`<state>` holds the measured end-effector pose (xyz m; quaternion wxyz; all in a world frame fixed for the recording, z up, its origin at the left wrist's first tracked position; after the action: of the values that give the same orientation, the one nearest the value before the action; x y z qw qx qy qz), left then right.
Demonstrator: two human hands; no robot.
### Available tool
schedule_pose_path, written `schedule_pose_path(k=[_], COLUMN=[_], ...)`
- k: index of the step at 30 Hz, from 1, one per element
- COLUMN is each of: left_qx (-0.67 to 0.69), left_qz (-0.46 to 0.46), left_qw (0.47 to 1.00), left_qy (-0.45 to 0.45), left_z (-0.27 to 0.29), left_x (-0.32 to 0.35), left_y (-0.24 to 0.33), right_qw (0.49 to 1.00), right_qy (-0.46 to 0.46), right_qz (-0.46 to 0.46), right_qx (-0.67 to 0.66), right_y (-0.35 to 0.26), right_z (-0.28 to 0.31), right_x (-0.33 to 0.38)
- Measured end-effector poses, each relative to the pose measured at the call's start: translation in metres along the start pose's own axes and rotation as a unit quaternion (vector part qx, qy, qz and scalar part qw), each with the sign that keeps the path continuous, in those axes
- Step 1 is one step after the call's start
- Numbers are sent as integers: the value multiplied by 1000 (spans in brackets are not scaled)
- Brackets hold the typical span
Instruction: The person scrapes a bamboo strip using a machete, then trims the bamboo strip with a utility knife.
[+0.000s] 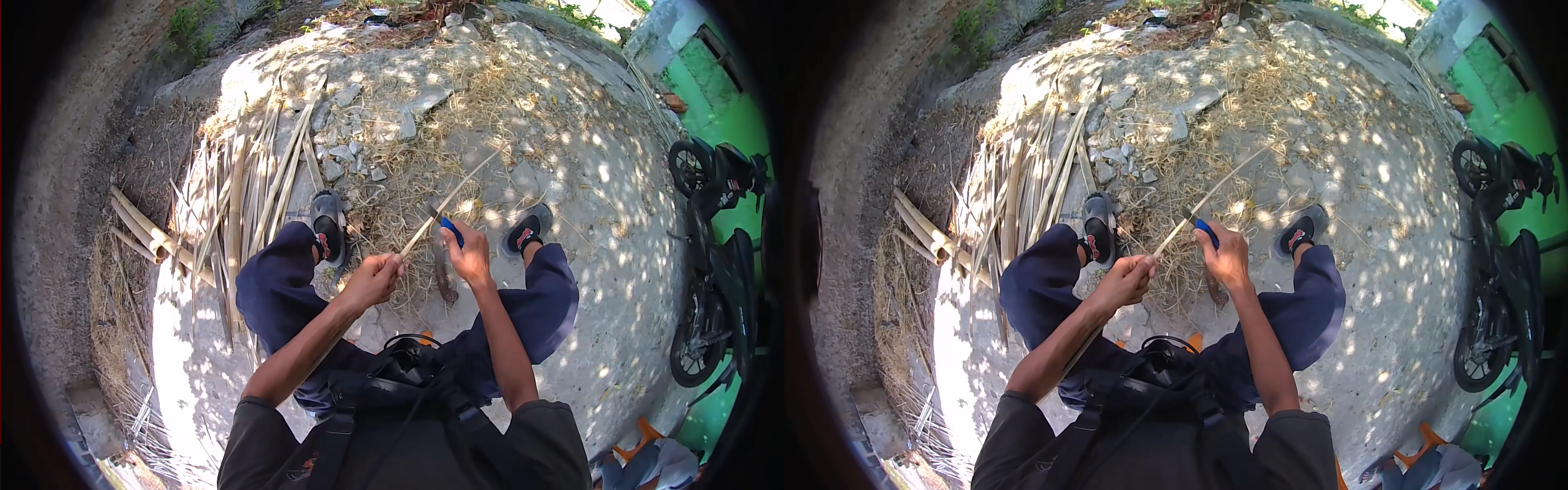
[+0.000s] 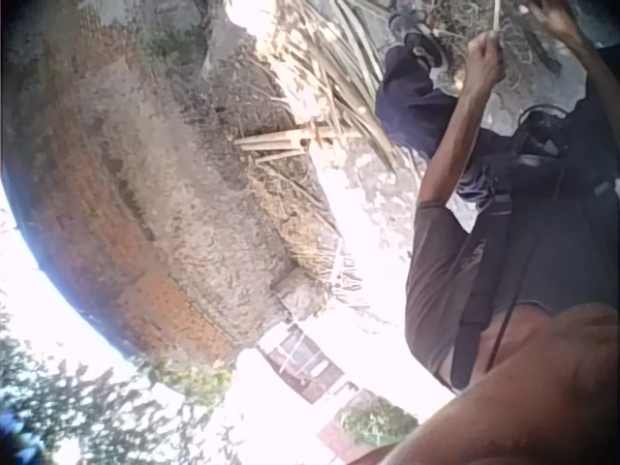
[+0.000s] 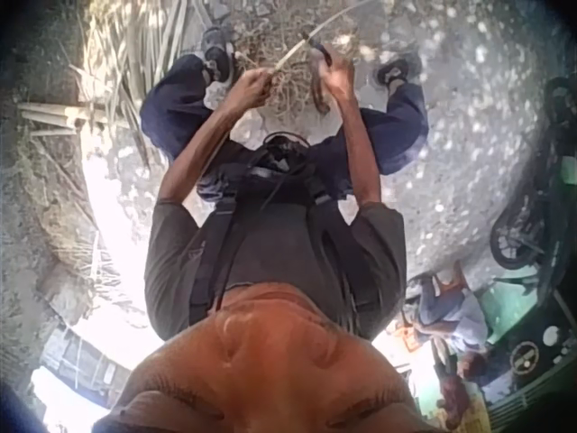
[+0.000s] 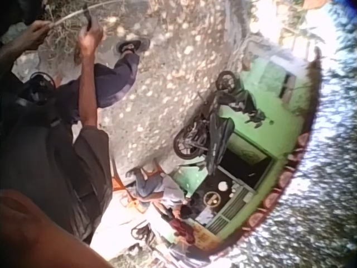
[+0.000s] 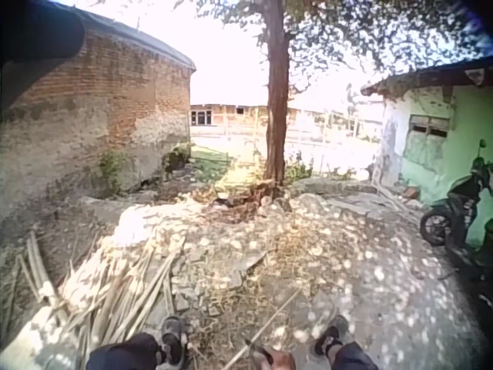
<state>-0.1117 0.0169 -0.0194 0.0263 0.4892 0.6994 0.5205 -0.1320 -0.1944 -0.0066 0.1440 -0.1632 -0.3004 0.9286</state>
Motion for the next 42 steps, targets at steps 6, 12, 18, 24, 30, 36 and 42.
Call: schedule_pose_path(k=[6, 12, 18, 24, 30, 36, 42], left_qx=[2, -7, -10, -45, -71, 26, 8], left_qz=[18, 39, 83, 63, 20, 56, 20], left_qw=[1000, 999, 996, 996, 996, 998, 999], left_qy=[-1, -2, 34, 51, 53, 31, -28], left_z=[8, 18, 30, 41, 49, 30, -10], left_x=[49, 111, 167, 169, 143, 65, -2], left_y=[-8, -14, -24, -20, -25, -10, 8], right_qw=[999, 989, 979, 829, 541, 862, 845], right_qy=[19, 89, 83, -166, -262, -164, -117], right_qz=[-26, -87, -180, -311, -258, -143, -183], right_qx=[1, -74, -55, -434, -756, -459, -489], right_y=[32, 96, 150, 166, 74, 9, 6], right_z=[2, -5, -14, -71, -64, -26, -31], right_x=[-20, -29, -35, -21, -20, 2, 7])
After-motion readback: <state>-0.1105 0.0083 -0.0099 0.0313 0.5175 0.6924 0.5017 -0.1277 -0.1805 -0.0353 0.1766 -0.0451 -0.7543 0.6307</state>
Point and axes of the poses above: each hand's wrist, its own x-axis away from the middle knuckle, its own z-axis out of the back of the hand, y = z × x, the point moved 9 cm from there along -x, towards the middle knuckle, and after that the axes turned 12 degrees about x, right-handed, at the moved point
